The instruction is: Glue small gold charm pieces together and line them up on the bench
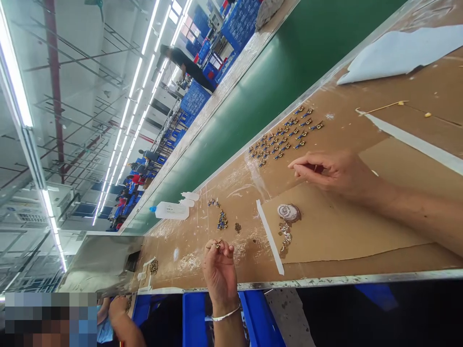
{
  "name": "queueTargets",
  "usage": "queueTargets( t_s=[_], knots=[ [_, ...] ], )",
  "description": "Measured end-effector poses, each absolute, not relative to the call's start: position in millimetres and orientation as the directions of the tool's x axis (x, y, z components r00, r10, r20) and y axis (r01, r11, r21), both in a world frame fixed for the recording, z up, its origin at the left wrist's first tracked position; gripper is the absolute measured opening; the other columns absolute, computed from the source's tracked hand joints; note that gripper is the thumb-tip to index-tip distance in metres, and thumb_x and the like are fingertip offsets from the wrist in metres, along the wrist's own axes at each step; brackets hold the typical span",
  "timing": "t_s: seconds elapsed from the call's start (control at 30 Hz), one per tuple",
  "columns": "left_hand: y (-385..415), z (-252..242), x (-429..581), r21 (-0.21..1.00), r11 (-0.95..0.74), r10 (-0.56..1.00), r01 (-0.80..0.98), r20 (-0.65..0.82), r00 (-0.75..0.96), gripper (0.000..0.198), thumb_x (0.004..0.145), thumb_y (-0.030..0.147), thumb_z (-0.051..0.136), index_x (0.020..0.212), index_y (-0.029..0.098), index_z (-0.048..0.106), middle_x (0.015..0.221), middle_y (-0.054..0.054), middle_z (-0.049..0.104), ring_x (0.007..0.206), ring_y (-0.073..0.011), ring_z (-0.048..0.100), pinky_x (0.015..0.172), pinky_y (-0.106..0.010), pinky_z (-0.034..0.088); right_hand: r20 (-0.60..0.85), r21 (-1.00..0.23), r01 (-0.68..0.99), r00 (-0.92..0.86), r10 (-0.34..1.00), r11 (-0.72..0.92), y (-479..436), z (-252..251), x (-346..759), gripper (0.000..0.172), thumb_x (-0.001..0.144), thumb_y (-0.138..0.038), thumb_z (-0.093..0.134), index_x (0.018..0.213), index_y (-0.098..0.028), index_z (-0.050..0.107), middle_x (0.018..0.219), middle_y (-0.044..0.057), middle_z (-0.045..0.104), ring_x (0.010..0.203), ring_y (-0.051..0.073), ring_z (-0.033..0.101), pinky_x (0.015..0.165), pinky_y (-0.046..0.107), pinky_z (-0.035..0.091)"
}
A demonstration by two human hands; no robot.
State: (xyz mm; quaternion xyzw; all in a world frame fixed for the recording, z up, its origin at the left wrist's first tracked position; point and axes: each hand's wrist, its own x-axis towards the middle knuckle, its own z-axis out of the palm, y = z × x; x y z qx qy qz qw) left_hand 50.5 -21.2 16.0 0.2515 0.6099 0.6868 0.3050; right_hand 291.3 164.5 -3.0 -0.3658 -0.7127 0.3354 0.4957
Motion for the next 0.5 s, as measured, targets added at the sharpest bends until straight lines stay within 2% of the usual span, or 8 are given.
queueTargets(
  t_s=[0.17,0.27,0.5],
  knots=[
    [-18.9,15.2,60.3,0.996,-0.082,0.725,-0.038,0.033,-0.688,0.011,0.071,0.034,0.068,0.077,0.026,0.063,0.063,0.003,0.048,0.058,-0.0089,0.048,0.076,-0.032,0.051,0.483,-0.823,0.195,-0.254,0.838,0.533,166.9,-6.1,292.7,0.019,0.086,-0.035,0.048,0.081,-0.025,0.063,0.068,0.001,0.064,0.057,0.012,0.058,0.052,0.027,0.047],
    [-16.6,13.1,63.5,0.993,-0.100,0.724,-0.067,0.026,-0.689,0.016,0.067,0.035,0.074,0.078,0.026,0.067,0.064,0.003,0.053,0.059,-0.0074,0.051,0.079,-0.031,0.052,0.484,-0.820,0.189,-0.273,0.831,0.540,169.2,-9.4,293.9,0.017,0.086,-0.028,0.050,0.082,-0.019,0.065,0.069,0.002,0.065,0.059,0.010,0.058,0.053,0.022,0.047],
    [-15.3,11.6,65.5,0.995,-0.091,0.731,-0.039,0.041,-0.681,0.019,0.064,0.031,0.078,0.078,0.020,0.071,0.065,0.001,0.063,0.061,-0.0079,0.060,0.079,-0.028,0.053,0.583,-0.772,0.145,-0.227,0.780,0.619,175.6,-18.6,293.4,0.018,0.087,-0.026,0.051,0.083,-0.017,0.066,0.067,0.000,0.064,0.057,0.008,0.055,0.051,0.020,0.044]
  ],
)
